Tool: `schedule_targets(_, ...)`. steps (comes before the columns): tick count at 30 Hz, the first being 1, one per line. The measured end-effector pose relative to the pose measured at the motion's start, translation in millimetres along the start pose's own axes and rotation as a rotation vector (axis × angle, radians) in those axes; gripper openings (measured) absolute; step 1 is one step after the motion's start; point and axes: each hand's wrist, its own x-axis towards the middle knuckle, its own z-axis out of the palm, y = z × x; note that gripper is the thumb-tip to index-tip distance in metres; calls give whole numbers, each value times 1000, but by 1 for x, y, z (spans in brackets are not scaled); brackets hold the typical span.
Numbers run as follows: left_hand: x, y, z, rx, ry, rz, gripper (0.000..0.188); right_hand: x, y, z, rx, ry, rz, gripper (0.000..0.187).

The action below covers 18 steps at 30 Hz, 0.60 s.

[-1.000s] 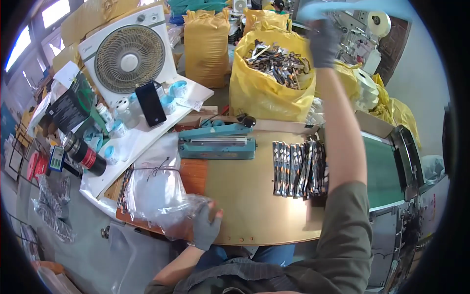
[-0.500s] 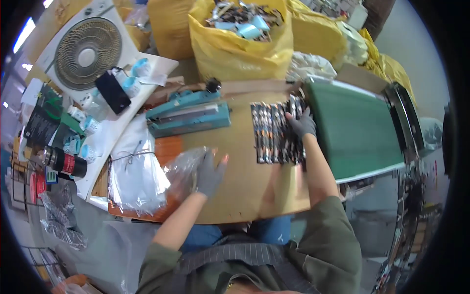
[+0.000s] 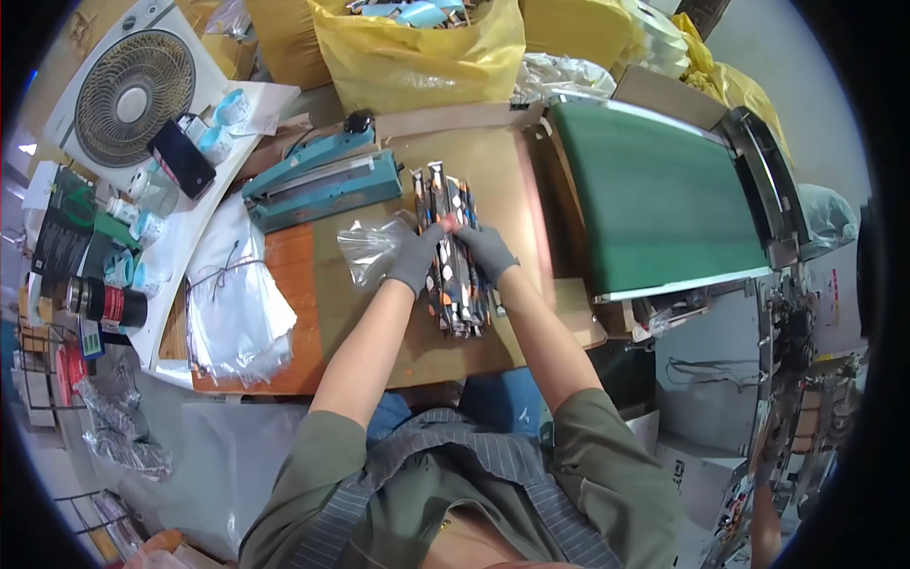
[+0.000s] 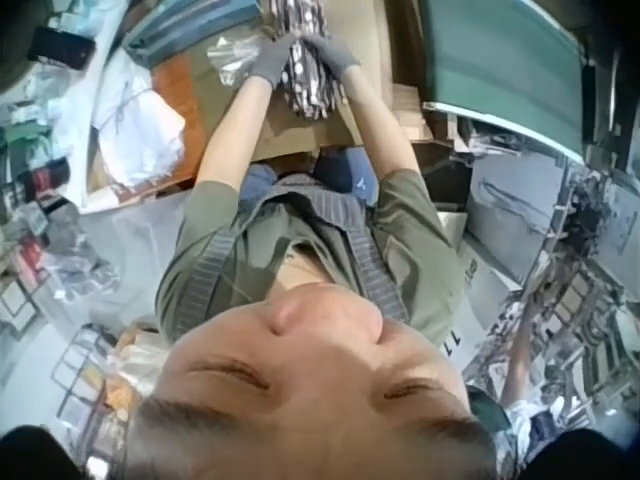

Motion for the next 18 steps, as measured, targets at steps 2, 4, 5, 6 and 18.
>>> schedule_targets(2, -10, 0, -9, 197, 117, 42, 73, -13, -6, 5, -143, 37, -70, 64)
schedule_targets(4, -26, 13, -6, 394, 228, 91, 72, -17, -8, 4, -732, 734, -509, 65)
schedule_targets(5, -39, 24, -1, 312, 192, 57, 73, -14, -11, 3, -800, 913, -646, 68)
schedule_targets(6, -48, 30, 0, 229, 155, 24, 74, -19, -10, -1, -799, 909, -651, 68)
schedule_targets(18, -76, 42, -39, 75, -31, 153, 72, -45, 2, 53, 470, -195, -68, 40)
